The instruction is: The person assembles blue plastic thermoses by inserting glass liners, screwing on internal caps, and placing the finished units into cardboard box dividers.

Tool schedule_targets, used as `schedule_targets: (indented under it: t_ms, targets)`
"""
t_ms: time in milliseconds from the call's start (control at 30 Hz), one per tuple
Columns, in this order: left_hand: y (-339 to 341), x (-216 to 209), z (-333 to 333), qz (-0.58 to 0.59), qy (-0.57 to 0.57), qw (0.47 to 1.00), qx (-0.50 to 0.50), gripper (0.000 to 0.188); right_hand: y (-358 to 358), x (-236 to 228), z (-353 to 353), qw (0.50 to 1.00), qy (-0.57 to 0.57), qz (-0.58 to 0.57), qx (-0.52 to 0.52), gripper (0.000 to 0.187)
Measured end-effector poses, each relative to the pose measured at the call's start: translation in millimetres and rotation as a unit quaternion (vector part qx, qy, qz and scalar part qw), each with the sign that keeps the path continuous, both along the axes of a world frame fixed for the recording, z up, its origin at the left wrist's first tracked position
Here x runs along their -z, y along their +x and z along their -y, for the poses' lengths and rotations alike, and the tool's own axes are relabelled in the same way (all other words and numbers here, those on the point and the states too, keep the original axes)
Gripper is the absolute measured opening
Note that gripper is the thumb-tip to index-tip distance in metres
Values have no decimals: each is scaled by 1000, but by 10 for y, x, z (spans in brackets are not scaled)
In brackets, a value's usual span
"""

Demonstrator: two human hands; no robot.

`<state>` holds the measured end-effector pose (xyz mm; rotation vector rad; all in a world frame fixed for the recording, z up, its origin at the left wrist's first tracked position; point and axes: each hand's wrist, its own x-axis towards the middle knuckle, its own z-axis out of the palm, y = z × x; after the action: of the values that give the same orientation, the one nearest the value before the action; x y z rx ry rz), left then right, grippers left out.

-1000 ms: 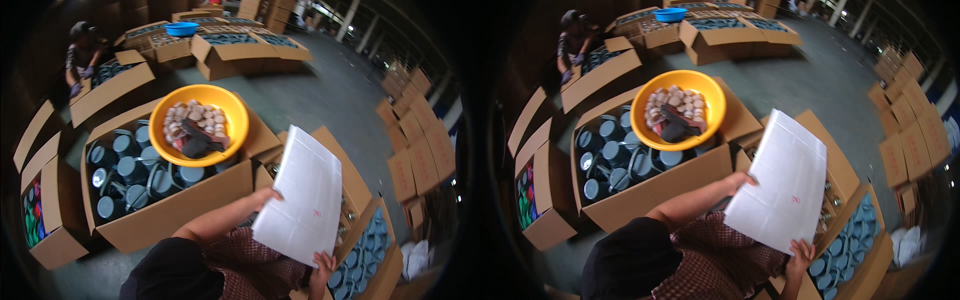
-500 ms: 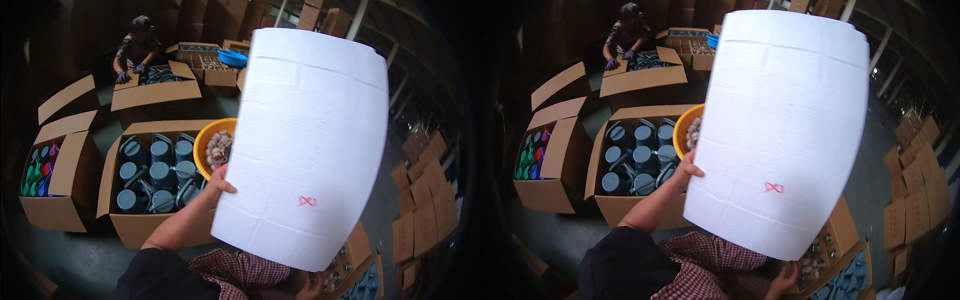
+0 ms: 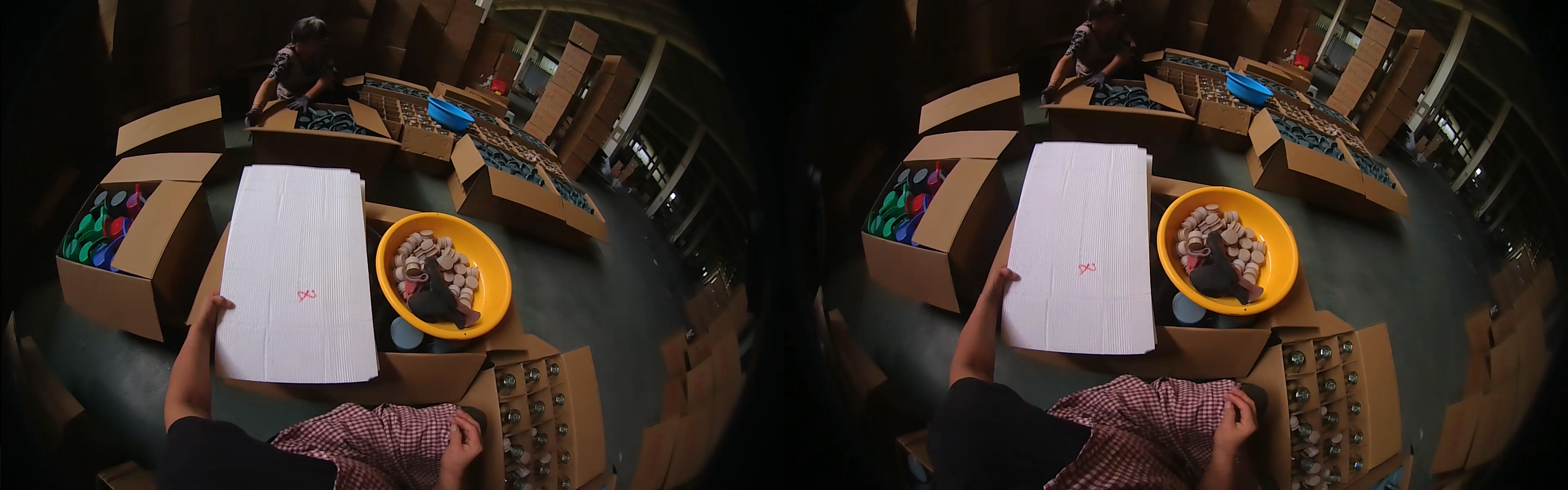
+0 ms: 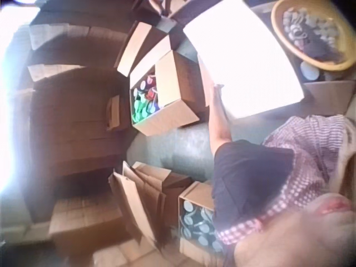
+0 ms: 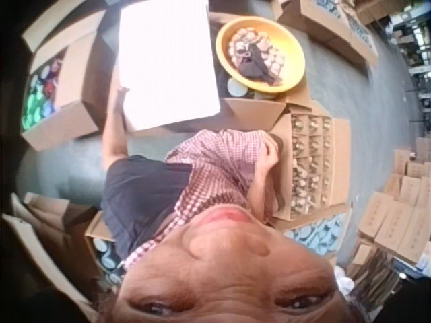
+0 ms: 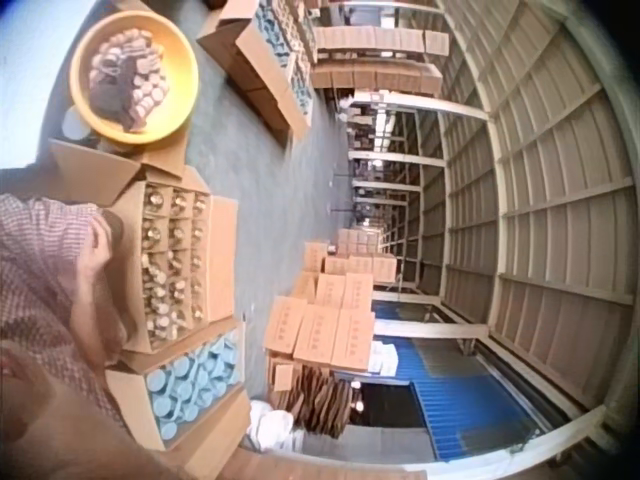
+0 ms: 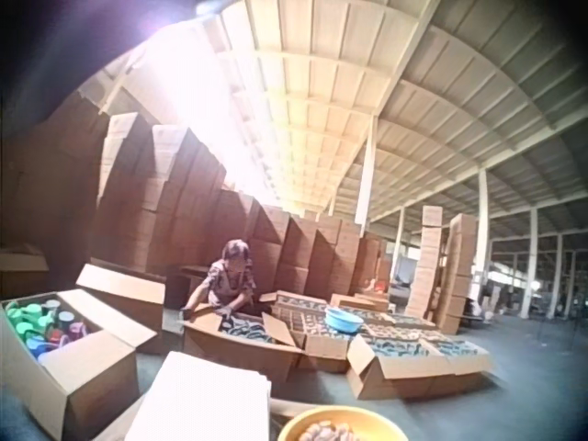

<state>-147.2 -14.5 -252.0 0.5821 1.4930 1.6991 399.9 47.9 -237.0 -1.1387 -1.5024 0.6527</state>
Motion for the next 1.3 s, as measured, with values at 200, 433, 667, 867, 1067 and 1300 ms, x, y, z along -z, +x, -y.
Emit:
schedule_targets:
  t_ms: [200,433,667,867,1067,1300]
  targets:
    - [46,-240,-234,8,-235,971,-41,49,-319,-59,154,994,20,81,-67,12]
    - [706,-667,-842,-504,-135,835,-175,55,-241,45,247,995,10,96,-26,11]
    - [2979,-949,-1242,-510,249,787,241,46,-257,137,283,963,109,244,-23,10]
    - [4397,-359,-983,-460,334,670,477,37,-291,336,194,940,157,303,-2,14]
    - [4576,-100,-886,-453,326,652,513,26,-229,365,303,965,108,241,-4,15]
    - [4497,-263,-842,-481,254,657,522,27,-158,293,353,981,53,187,-4,17]
